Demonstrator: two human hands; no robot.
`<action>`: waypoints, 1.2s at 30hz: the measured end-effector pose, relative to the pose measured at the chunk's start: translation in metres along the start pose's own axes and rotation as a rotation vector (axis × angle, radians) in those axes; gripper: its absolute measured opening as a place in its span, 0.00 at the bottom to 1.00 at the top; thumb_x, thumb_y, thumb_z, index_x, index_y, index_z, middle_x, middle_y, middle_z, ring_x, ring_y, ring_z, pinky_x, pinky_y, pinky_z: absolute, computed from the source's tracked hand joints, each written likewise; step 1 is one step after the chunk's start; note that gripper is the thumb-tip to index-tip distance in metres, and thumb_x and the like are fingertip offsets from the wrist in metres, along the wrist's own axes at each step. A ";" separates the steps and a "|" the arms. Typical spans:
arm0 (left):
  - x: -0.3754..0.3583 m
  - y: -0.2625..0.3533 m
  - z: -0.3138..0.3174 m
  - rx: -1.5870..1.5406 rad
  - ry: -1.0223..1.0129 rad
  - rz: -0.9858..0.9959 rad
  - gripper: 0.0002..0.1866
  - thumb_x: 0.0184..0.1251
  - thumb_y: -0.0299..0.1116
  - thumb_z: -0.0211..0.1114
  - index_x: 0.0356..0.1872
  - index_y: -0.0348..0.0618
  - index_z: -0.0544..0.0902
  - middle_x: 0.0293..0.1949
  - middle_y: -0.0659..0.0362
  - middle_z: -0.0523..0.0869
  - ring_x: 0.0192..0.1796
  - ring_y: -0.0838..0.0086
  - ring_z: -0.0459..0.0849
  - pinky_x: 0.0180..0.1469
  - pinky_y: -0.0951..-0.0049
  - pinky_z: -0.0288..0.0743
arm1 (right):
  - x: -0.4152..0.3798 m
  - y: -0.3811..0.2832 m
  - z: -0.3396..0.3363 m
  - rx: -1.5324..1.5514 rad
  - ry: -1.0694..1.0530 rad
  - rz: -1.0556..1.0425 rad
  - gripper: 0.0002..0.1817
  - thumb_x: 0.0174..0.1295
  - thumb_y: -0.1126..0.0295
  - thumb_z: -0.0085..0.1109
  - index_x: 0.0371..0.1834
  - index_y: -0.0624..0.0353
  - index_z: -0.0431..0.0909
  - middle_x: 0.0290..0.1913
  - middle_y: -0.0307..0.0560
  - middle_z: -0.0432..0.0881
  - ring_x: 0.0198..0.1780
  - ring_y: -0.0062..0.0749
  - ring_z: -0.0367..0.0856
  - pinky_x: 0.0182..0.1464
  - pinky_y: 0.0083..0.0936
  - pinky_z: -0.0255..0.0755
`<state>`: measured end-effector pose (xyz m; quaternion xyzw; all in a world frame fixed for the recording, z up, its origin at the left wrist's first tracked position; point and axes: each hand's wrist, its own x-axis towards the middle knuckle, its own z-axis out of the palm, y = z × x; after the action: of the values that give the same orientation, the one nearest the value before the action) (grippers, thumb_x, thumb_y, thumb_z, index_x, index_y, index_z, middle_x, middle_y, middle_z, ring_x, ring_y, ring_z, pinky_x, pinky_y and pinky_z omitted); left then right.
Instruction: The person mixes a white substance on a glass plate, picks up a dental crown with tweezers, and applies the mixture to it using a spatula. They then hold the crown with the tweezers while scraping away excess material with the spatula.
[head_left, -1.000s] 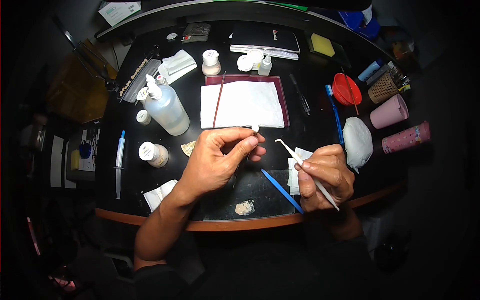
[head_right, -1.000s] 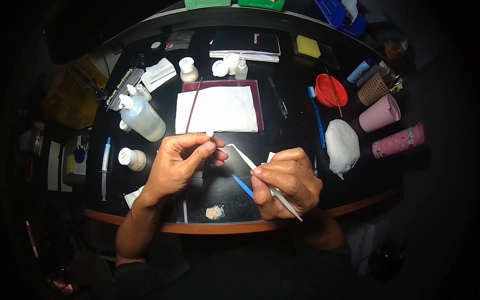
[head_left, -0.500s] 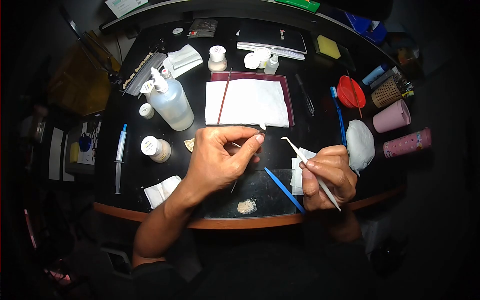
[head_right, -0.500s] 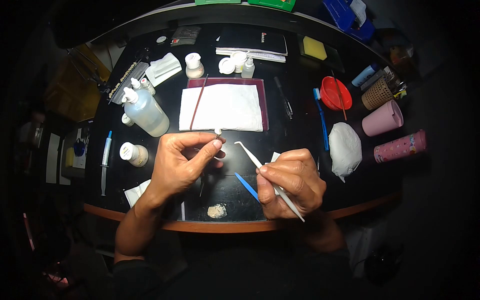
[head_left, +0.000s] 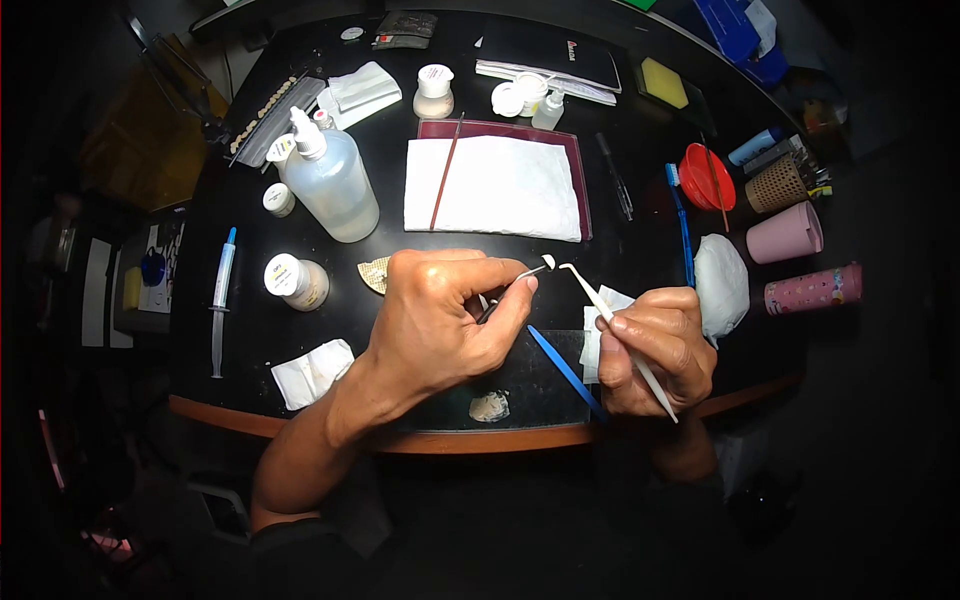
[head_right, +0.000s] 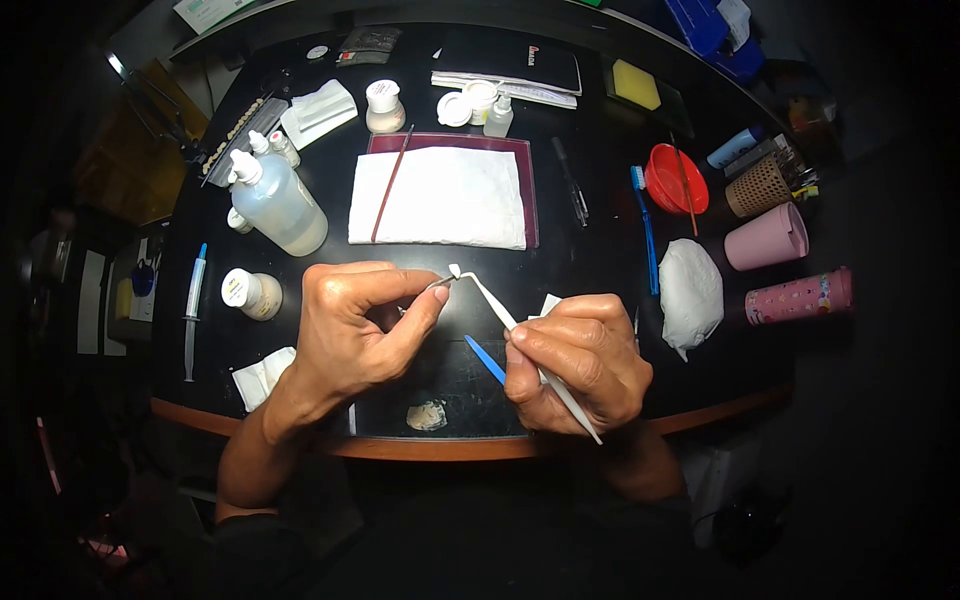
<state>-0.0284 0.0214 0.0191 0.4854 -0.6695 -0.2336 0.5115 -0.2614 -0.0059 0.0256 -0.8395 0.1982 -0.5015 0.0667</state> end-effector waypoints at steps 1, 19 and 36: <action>0.000 0.001 0.000 -0.013 -0.003 -0.008 0.03 0.64 0.23 0.77 0.36 0.34 0.95 0.18 0.58 0.85 0.18 0.83 0.79 0.20 0.78 0.64 | -0.001 0.000 0.000 0.000 -0.004 0.003 0.12 0.59 0.79 0.75 0.46 0.60 0.87 0.36 0.41 0.90 0.36 0.32 0.84 0.39 0.26 0.79; 0.000 0.002 -0.002 -0.049 -0.018 -0.032 0.04 0.65 0.24 0.76 0.34 0.32 0.94 0.18 0.58 0.86 0.17 0.84 0.79 0.20 0.79 0.64 | 0.000 0.003 0.003 0.014 -0.017 -0.016 0.13 0.58 0.79 0.77 0.46 0.61 0.89 0.38 0.43 0.92 0.36 0.32 0.84 0.38 0.25 0.79; -0.001 0.000 0.000 -0.053 -0.015 -0.033 0.04 0.65 0.24 0.76 0.35 0.32 0.94 0.19 0.57 0.88 0.17 0.86 0.78 0.20 0.79 0.63 | -0.001 0.002 0.003 0.020 -0.016 -0.021 0.13 0.56 0.79 0.77 0.45 0.60 0.89 0.38 0.42 0.91 0.37 0.33 0.83 0.38 0.25 0.78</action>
<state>-0.0280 0.0227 0.0186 0.4810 -0.6587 -0.2633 0.5152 -0.2599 -0.0079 0.0227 -0.8448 0.1836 -0.4974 0.0714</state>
